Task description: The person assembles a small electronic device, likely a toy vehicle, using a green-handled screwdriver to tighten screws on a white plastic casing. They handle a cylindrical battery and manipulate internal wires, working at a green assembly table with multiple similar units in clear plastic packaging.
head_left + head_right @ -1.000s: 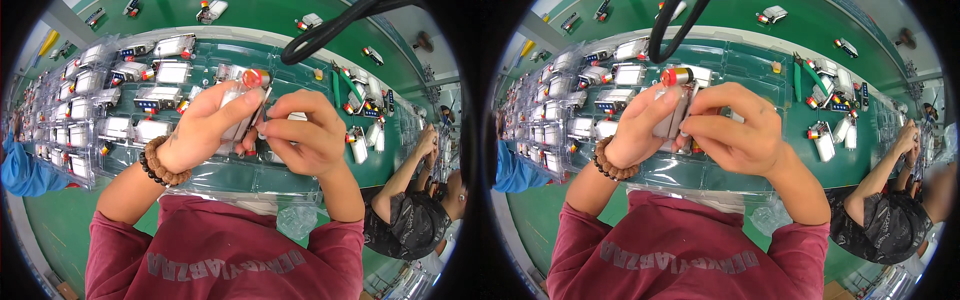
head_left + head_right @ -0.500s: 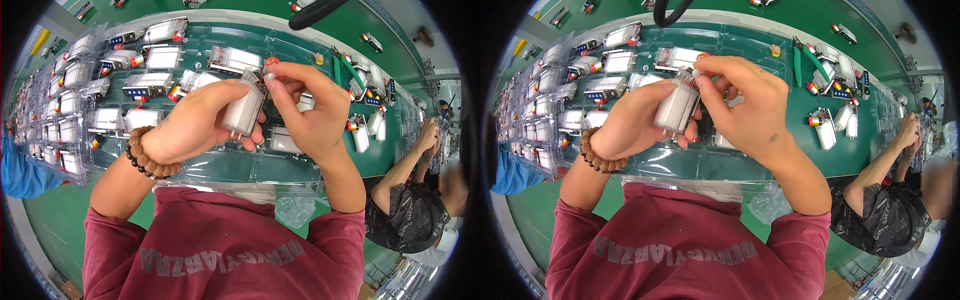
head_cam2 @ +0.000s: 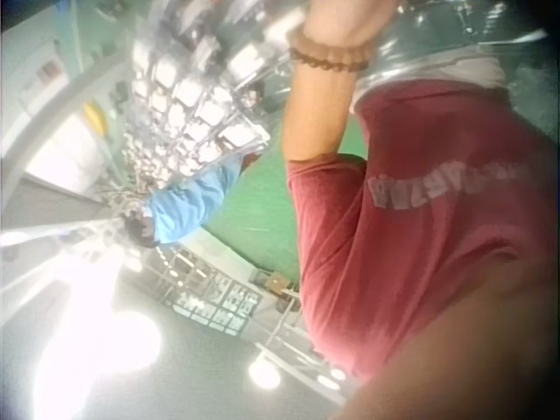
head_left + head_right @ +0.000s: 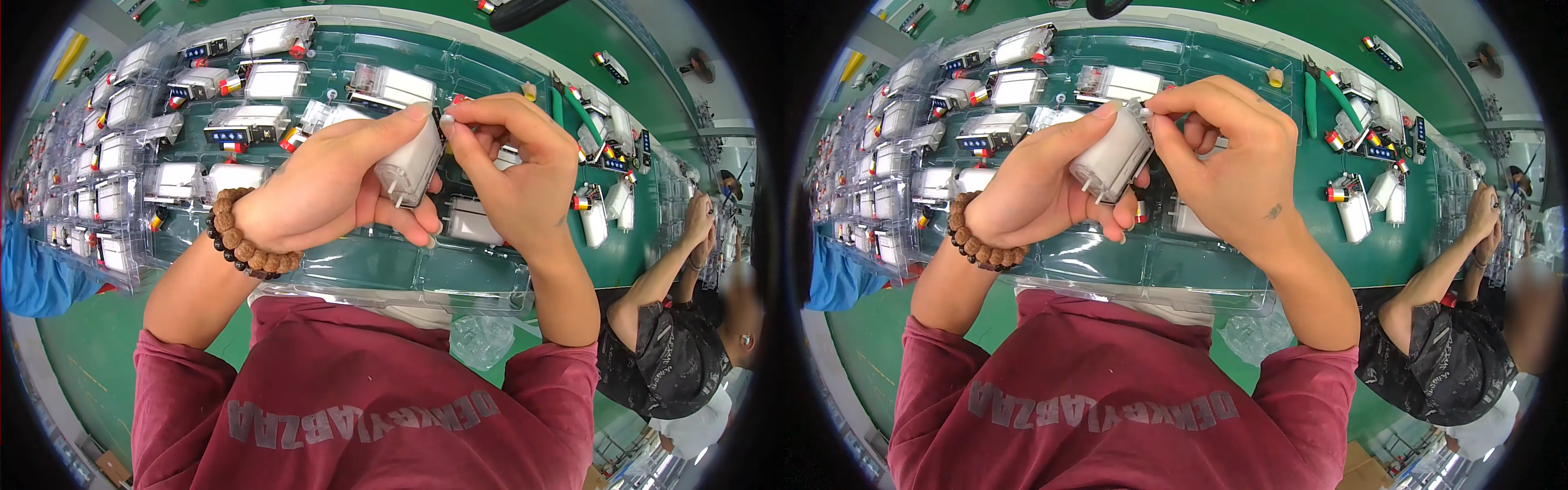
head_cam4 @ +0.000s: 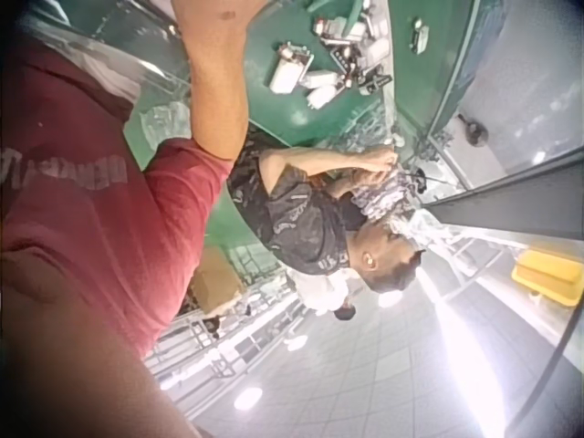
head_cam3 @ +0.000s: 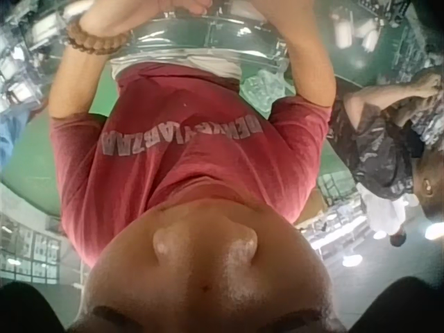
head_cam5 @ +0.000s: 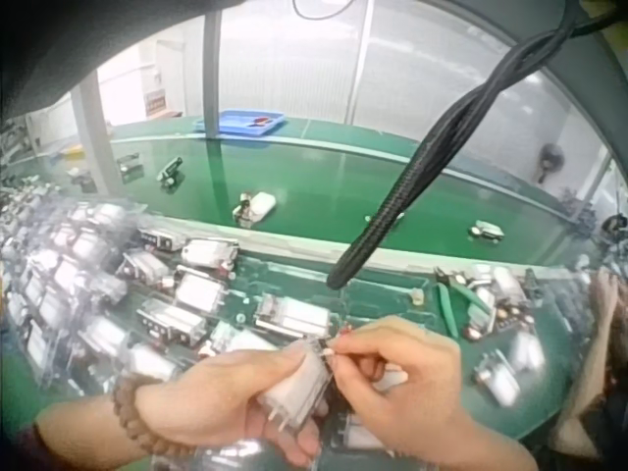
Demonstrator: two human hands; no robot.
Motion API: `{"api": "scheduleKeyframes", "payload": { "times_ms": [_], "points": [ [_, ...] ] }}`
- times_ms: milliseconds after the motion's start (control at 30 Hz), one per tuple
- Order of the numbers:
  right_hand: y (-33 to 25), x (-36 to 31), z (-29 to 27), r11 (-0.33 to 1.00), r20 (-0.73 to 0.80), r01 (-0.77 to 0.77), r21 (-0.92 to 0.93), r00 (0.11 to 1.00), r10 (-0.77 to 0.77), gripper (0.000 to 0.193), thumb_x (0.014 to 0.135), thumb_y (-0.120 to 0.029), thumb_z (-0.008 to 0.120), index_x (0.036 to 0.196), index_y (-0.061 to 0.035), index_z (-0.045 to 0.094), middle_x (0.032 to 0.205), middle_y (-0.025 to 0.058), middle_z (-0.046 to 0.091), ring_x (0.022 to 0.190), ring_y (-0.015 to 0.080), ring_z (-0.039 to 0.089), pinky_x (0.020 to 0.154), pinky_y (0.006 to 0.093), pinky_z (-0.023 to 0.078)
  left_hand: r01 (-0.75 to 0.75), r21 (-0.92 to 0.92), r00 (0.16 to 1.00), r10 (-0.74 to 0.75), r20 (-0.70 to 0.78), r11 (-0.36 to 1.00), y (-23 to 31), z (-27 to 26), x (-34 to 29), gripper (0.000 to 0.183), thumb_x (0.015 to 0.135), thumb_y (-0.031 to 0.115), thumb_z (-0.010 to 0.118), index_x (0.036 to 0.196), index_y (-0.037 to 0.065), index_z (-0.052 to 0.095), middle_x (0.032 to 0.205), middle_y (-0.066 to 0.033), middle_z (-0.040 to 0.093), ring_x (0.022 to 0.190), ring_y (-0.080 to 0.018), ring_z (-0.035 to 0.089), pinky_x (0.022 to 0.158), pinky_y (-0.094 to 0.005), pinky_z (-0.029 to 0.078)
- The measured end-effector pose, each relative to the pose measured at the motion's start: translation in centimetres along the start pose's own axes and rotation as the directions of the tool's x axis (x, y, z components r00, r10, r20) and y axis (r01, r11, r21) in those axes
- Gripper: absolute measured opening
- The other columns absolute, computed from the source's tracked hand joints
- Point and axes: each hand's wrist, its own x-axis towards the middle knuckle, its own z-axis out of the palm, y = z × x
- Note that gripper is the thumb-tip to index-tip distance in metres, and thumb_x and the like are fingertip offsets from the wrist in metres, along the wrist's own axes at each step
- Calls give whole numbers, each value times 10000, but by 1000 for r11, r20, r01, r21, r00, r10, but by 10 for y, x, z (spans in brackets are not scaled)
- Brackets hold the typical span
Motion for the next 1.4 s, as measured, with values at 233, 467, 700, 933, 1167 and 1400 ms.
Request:
{"api": "scheduleKeyframes", "payload": {
  "times_ms": [233, 467, 700, 933, 1167, 1400],
  "points": [
    [-1, 0, 1, 1000, -6, -27, -1, 1000, 27, 102, 729, 25, 715, 818, -22, 700, 709, 29, 644, 563, 78, 550, 515, 213, 433, 7, -14, 1000, -7, -2, 1000, 1, 3, 0, 543, 1018, 476, 362, 1114, -25, 547, 907, -142, 637, 635, -238, 673, 524, -342, 598],
    [-2, -2, 3, 999, 49, -40, 20, 998, 39, 86, 732, 22, 718, 807, -18, 701, 696, 26, 642, 559, 66, 539, 519, 207, 423, 97, -30, 995, -96, 13, 995, 3, 5, -3, 645, 989, 575, 334, 1049, -28, 558, 785, -138, 644, 551, -246, 672, 437, -311, 564],
    [-3, -4, 5, 997, 94, -73, 23, 993, 71, 91, 732, 25, 716, 812, -17, 704, 696, 24, 643, 562, 61, 540, 522, 206, 423, 136, 7, 991, -136, -9, 991, 1, 1, -3, 648, 986, 580, 335, 1015, -27, 562, 749, -141, 634, 479, -240, 636, 373, -300, 520],
    [0, -3, 2, 994, -22, -1, 106, 1000, 3, 114, 725, 49, 714, 819, -14, 699, 731, 38, 650, 573, 77, 549, 528, 209, 429, -21, 82, 999, 17, 43, 996, 0, 4, -5, 486, 988, 396, 437, 1259, -6, 447, 853, -154, 628, 607, -227, 650, 514, -319, 549],
    [-3, 1, -10, 902, -101, 415, -122, 899, -427, 240, 635, 94, 744, 842, -19, 702, 799, 77, 632, 575, 150, 554, 508, 255, 446, -393, 222, 913, 350, 210, 892, -7, 4, 0, 733, 855, 72, 555, 1499, 43, 205, 1277, -136, 497, 1072, -210, 561, 936, -332, 452],
    [-10, -3, -16, 785, 32, 575, -229, 811, -585, 318, 631, 127, 754, 916, -5, 706, 832, 97, 613, 628, 182, 564, 512, 273, 428, -558, 460, 827, 510, 237, 691, -25, 2, -2, 701, 839, -87, 416, 1491, -12, 169, 1391, -146, 406, 1274, -211, 430, 1071, -348, 334]
  ]
}}
